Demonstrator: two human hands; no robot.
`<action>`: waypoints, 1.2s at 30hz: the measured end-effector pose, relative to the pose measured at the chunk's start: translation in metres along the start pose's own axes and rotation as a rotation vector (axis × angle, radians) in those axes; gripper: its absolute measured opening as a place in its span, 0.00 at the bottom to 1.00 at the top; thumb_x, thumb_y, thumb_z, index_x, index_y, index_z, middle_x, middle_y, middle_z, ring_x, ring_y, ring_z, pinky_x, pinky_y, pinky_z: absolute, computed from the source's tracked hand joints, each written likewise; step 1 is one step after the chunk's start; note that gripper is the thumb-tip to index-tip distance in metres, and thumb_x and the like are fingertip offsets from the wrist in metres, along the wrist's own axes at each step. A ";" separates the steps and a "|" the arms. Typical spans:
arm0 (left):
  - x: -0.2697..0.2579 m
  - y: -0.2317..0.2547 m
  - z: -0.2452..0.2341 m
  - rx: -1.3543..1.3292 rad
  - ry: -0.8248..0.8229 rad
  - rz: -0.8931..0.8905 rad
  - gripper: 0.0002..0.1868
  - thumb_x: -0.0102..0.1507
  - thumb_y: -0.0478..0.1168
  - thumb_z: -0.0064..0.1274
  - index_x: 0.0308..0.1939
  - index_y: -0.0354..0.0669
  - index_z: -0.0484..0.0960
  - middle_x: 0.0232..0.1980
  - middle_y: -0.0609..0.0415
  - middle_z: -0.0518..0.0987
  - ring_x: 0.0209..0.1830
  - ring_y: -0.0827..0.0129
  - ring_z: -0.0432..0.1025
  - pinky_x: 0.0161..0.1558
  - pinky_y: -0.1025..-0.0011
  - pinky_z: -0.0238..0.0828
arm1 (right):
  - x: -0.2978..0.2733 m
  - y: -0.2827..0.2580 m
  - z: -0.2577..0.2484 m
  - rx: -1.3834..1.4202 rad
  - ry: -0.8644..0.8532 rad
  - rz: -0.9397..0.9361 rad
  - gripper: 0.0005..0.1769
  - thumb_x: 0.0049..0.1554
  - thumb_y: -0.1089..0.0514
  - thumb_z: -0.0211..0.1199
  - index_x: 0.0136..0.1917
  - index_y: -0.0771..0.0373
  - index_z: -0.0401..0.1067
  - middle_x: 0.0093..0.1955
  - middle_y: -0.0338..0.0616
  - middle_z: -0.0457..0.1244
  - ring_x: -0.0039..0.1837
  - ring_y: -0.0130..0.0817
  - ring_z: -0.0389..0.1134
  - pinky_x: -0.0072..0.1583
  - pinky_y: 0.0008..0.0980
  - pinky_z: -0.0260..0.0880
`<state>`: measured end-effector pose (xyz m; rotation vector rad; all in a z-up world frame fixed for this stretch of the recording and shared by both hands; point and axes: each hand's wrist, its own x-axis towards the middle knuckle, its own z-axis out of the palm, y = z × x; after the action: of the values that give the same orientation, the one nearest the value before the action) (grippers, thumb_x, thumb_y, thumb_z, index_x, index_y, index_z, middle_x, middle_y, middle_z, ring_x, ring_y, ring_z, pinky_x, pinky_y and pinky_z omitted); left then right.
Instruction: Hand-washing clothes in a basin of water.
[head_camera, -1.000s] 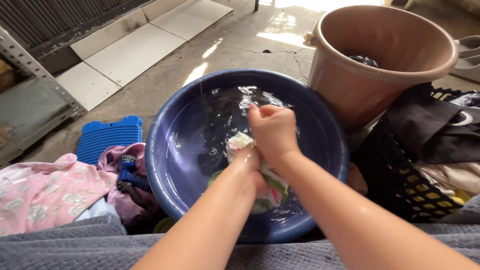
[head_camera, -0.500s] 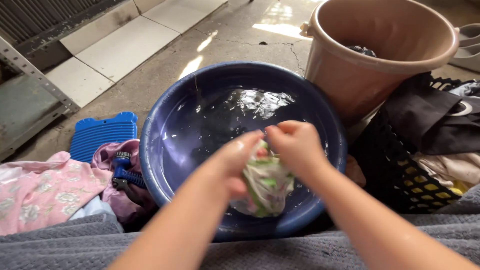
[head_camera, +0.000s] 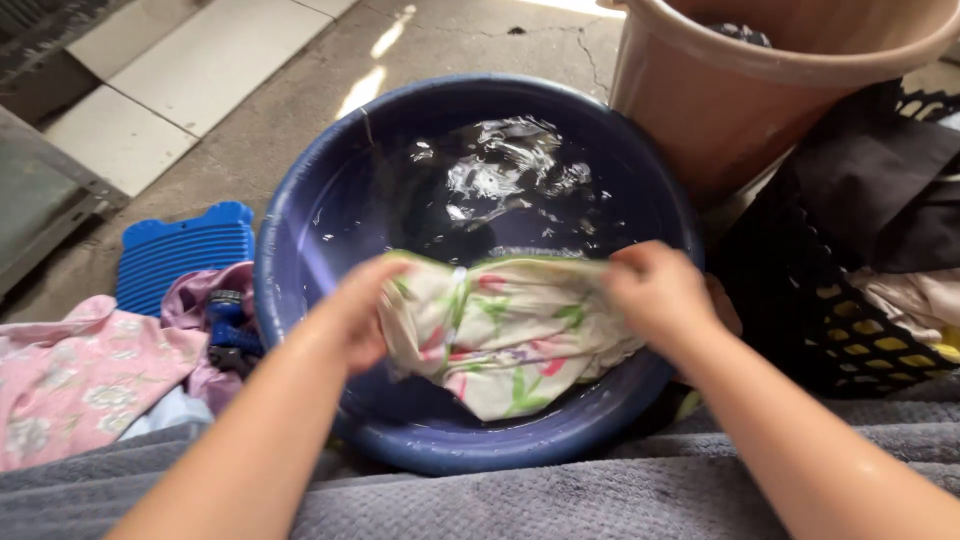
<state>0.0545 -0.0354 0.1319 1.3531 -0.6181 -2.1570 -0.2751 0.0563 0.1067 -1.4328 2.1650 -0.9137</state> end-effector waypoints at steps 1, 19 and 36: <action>0.027 -0.021 -0.012 0.067 0.061 0.003 0.29 0.62 0.50 0.51 0.62 0.33 0.74 0.56 0.39 0.78 0.52 0.47 0.76 0.56 0.41 0.75 | -0.003 0.005 0.011 -0.244 -0.054 -0.167 0.24 0.48 0.47 0.68 0.56 0.59 0.80 0.53 0.51 0.72 0.56 0.45 0.74 0.62 0.41 0.73; 0.098 -0.157 -0.015 1.170 0.291 -0.035 0.25 0.59 0.50 0.60 0.57 0.44 0.81 0.50 0.44 0.83 0.47 0.56 0.80 0.51 0.62 0.75 | -0.039 -0.014 0.068 -0.507 -0.764 0.010 0.34 0.52 0.57 0.65 0.72 0.54 0.64 0.66 0.52 0.66 0.68 0.50 0.67 0.70 0.50 0.64; -0.028 -0.038 -0.005 0.356 -0.025 -0.031 0.25 0.68 0.53 0.42 0.63 0.43 0.77 0.60 0.49 0.82 0.59 0.59 0.77 0.63 0.57 0.69 | -0.042 -0.026 0.024 0.195 -0.525 0.194 0.22 0.61 0.44 0.57 0.47 0.64 0.80 0.36 0.39 0.68 0.39 0.26 0.66 0.44 0.31 0.69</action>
<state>0.0621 0.0111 0.1249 1.5226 -1.0360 -2.1616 -0.2259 0.0802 0.1061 -1.1803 1.7329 -0.5772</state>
